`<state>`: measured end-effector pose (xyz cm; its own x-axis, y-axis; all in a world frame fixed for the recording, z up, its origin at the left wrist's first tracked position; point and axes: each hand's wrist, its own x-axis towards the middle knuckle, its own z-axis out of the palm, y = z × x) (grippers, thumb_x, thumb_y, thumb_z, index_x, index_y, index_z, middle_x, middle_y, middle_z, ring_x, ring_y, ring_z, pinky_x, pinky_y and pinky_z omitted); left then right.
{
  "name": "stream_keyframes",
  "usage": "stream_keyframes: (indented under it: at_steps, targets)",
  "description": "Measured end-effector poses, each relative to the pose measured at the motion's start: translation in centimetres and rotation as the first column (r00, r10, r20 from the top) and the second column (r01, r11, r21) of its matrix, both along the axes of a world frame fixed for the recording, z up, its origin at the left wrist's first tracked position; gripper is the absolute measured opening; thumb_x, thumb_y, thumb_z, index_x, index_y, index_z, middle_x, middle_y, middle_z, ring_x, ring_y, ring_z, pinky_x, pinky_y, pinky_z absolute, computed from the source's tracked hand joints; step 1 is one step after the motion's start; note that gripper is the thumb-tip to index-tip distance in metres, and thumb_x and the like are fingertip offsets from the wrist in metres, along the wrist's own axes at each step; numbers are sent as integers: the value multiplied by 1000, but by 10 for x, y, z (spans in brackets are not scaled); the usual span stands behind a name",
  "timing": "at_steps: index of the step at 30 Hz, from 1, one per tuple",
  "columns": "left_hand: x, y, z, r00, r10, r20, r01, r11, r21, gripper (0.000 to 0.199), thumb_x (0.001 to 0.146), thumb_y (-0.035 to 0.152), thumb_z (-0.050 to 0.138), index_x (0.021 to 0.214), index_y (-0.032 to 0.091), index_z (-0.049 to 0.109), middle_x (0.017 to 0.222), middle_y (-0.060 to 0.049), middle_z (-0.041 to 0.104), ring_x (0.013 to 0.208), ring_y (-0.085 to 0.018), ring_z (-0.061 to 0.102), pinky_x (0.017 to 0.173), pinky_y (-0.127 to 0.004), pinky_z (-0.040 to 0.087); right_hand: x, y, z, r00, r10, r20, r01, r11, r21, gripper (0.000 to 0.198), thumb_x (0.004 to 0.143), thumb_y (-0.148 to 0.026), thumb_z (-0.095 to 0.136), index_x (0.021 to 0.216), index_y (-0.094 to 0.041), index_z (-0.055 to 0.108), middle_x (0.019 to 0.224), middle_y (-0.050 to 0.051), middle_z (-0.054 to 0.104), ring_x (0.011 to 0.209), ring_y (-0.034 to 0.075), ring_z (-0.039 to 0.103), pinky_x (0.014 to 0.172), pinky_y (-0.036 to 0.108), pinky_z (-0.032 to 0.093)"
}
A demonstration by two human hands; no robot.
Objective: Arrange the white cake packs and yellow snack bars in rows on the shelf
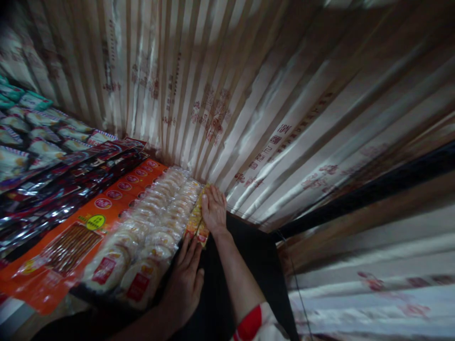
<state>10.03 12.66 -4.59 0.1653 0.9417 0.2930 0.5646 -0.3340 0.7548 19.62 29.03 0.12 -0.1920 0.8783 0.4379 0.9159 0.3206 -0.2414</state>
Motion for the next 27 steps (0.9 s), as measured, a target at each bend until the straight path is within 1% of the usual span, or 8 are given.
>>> stream_keyframes:
  at_steps: [3,6,10,13,17,21,23,27]
  targets:
    - [0,0,0,1000,4,-5,-4,1000,-14,54,80,9,35,134,6,35,147,-11,19,137,-25,10,108,-45,31,0,11,3,999,-39,23,42,994,-99,58,93,-46,13,130,-14,44,140,11,39,132,21,28,108,48,15]
    - [-1,0,0,1000,-7,-7,7,1000,-18,55,80,10,36,135,7,34,147,-10,19,137,-25,10,109,-45,31,0,18,2,997,-31,75,43,985,-164,57,92,-48,15,131,-16,43,137,11,43,131,22,32,108,50,12]
    - [-1,0,3,1000,-19,-23,18,999,-43,54,80,10,36,134,5,35,147,-11,19,137,-24,9,109,-43,30,2,20,0,993,-5,118,21,991,-133,54,93,-45,17,127,-18,48,130,9,52,126,21,39,109,51,10]
    - [-1,1,4,999,-21,-31,20,999,-44,54,80,9,35,134,4,36,146,-11,20,137,-24,10,110,-43,29,4,20,1,998,10,64,-2,993,-122,54,93,-45,17,124,-18,52,126,8,55,126,21,40,108,50,16]
    - [-1,1,3,1000,-10,-14,10,1000,-28,54,81,10,35,135,5,34,147,-10,19,137,-24,10,110,-42,29,4,18,2,999,27,-28,-29,995,-94,56,92,-47,18,126,-17,50,131,8,51,129,21,34,108,45,23]
    - [0,1,1,1000,-4,-5,4,1000,-18,54,81,10,35,134,6,36,147,-9,21,137,-24,11,110,-44,29,1,15,1,998,55,-4,-55,990,-129,55,93,-45,17,122,-18,53,126,8,56,123,19,44,108,45,22]
    - [0,0,1,1000,1,-6,-1,1000,-24,53,81,10,35,134,5,36,146,-10,22,137,-25,12,109,-44,30,0,15,2,998,56,-1,-55,989,-135,56,92,-46,16,120,-17,55,125,9,56,122,19,45,108,45,22]
    - [-1,0,2,1000,-8,-5,8,1000,-15,53,81,10,35,134,6,36,146,-11,22,137,-25,13,109,-45,31,0,8,7,997,54,-56,-57,997,-48,56,91,-48,20,117,-16,58,133,11,48,127,21,38,106,46,25]
